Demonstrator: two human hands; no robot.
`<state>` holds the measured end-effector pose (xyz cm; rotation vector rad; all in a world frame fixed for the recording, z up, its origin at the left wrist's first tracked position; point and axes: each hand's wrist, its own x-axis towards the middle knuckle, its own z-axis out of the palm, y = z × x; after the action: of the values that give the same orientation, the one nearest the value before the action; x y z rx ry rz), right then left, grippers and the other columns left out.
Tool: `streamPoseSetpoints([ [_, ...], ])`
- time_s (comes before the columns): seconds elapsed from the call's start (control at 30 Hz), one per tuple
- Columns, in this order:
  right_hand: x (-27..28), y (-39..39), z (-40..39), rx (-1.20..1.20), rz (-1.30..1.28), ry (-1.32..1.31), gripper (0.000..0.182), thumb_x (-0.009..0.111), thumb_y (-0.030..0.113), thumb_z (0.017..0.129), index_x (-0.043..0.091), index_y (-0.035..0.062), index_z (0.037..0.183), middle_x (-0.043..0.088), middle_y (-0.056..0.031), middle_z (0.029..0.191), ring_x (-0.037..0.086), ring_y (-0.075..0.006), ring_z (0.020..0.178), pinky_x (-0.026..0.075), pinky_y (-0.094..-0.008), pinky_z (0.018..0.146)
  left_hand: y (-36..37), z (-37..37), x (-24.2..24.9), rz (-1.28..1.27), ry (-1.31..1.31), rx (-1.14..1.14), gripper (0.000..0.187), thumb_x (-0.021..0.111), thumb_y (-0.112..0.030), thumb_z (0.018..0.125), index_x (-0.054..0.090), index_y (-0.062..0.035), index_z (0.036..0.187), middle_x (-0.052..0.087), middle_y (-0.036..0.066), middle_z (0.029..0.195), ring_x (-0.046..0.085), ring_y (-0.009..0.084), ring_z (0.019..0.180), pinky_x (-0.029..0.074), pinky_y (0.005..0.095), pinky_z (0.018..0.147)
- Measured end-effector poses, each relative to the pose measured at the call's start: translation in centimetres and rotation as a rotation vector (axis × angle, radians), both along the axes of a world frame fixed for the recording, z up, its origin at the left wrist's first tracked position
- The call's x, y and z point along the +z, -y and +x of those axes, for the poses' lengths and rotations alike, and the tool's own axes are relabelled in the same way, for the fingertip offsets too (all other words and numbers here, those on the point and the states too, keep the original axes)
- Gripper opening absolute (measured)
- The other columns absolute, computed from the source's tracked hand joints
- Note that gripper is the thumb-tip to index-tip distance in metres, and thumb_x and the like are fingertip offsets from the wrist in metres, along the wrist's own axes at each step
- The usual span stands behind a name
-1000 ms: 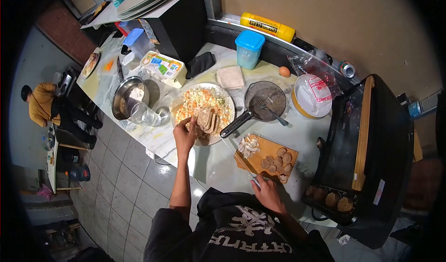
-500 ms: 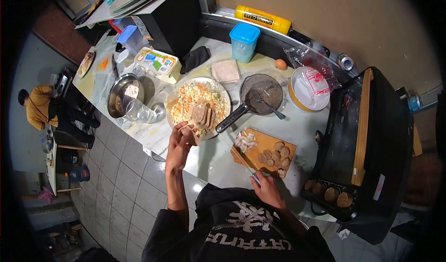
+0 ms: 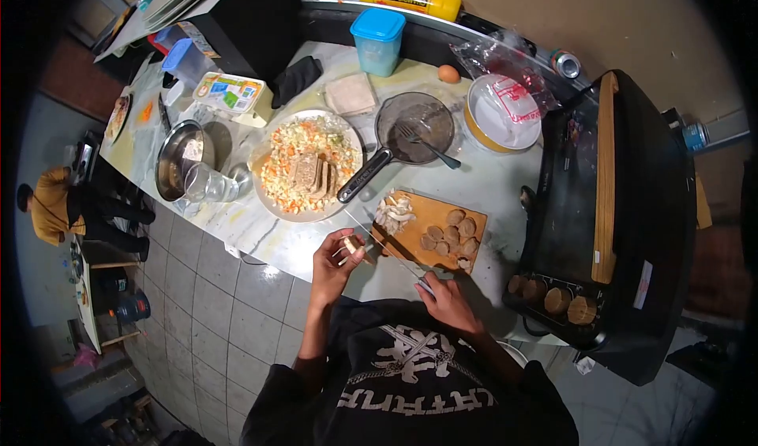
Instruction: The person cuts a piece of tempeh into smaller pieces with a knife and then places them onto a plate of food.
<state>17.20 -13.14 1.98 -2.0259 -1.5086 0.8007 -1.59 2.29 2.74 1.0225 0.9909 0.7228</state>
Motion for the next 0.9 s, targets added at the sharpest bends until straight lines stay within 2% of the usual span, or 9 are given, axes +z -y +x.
streamPoseSetpoints([
  [0.1,0.5,-0.1,0.1,-0.02,-0.023,-0.035,0.02,0.06,0.023,0.088,0.055,0.005,0.095,0.061,-0.0216,0.077,0.057,-0.0449,0.074,0.044,-0.051,0.066,0.3,1.6,-0.7,0.099,-0.21,0.022,0.044,0.077,-0.005,0.075,0.053,0.0014,0.111,0.064,0.009,0.098,0.06,0.0119,0.084,0.052,0.0258,0.075],
  [0.2,0.1,0.1,0.3,-0.044,-0.088,-0.034,0.021,0.059,0.024,0.089,0.055,0.0047,0.095,0.061,-0.0219,0.078,0.056,-0.0446,0.074,0.044,-0.0506,0.067,0.6,3.0,-0.9,0.194,-0.339,0.018,0.041,0.079,-0.007,0.074,0.055,0.0027,0.106,0.065,0.008,0.089,0.059,0.0106,0.08,0.052,0.0266,0.075],
  [0.23,0.0,0.1,0.4,-0.028,-0.101,-0.032,0.026,0.058,0.026,0.09,0.054,0.0045,0.104,0.059,-0.0253,0.078,0.056,-0.0459,0.075,0.044,-0.0514,0.067,0.7,3.5,-0.8,0.222,-0.367,0.035,0.038,0.08,-0.008,0.073,0.057,0.0042,0.101,0.066,0.008,0.084,0.06,0.0108,0.079,0.054,0.0275,0.072],
  [0.27,-0.1,0.2,0.5,-0.012,-0.113,-0.03,0.033,0.057,0.028,0.091,0.053,0.0043,0.113,0.057,-0.0287,0.079,0.056,-0.0472,0.077,0.045,-0.0523,0.067,0.7,3.9,-0.4,0.222,-0.37,0.032,0.038,0.08,-0.008,0.073,0.057,0.0042,0.101,0.066,0.008,0.084,0.06,0.0108,0.079,0.054,0.0275,0.072],
  [0.37,-0.2,0.0,0.5,-0.035,-0.127,-0.069,0.034,0.056,0.028,0.091,0.053,0.0047,0.115,0.057,-0.0287,0.078,0.055,-0.0478,0.078,0.044,-0.0525,0.068,1.0,4.5,-0.4,0.158,-0.36,0.033,0.039,0.08,-0.01,0.073,0.058,0.0048,0.102,0.066,0.009,0.084,0.062,0.0127,0.081,0.055,0.0274,0.068],
  [0.53,-0.3,-0.2,0.5,-0.04,-0.121,-0.067,0.034,0.056,0.029,0.092,0.052,0.0046,0.115,0.056,-0.0295,0.079,0.055,-0.0485,0.08,0.044,-0.052,0.07,1.4,4.8,-2.2,0.442,-0.424,0.142,0.038,0.079,-0.013,0.075,0.062,0.0065,0.102,0.066,0.011,0.082,0.065,0.0173,0.08,0.055,0.0277,0.066],
  [0.63,-0.1,-0.3,0.5,-0.034,-0.125,-0.075,0.034,0.055,0.029,0.092,0.052,0.0046,0.115,0.056,-0.0301,0.081,0.055,-0.049,0.08,0.044,-0.0522,0.07,1.5,4.8,-2.1,0.313,-0.413,0.101,0.038,0.079,-0.015,0.075,0.063,0.0068,0.101,0.065,0.01,0.083,0.065,0.0178,0.078,0.054,0.0272,0.065],
  [0.83,-0.4,-0.5,0.3,-0.037,-0.133,-0.113,0.033,0.055,0.029,0.092,0.052,0.0039,0.114,0.055,-0.0315,0.084,0.054,-0.0503,0.081,0.044,-0.0535,0.071,1.6,5.3,-2.1,0.387,-0.433,0.178,0.038,0.078,-0.018,0.076,0.06,0.0064,0.099,0.06,0.008,0.076,0.06,0.0141,0.067,0.05,0.0255,0.06],
  [0.9,-0.5,-0.6,0.4,-0.027,-0.134,-0.125,0.033,0.055,0.029,0.092,0.052,0.0037,0.113,0.055,-0.0318,0.084,0.054,-0.0505,0.081,0.044,-0.0536,0.071,1.7,5.0,-2.6,0.366,-0.441,0.161,0.037,0.077,-0.018,0.079,0.059,0.0069,0.099,0.061,0.008,0.078,0.06,0.0135,0.069,0.05,0.0257,0.06],
])
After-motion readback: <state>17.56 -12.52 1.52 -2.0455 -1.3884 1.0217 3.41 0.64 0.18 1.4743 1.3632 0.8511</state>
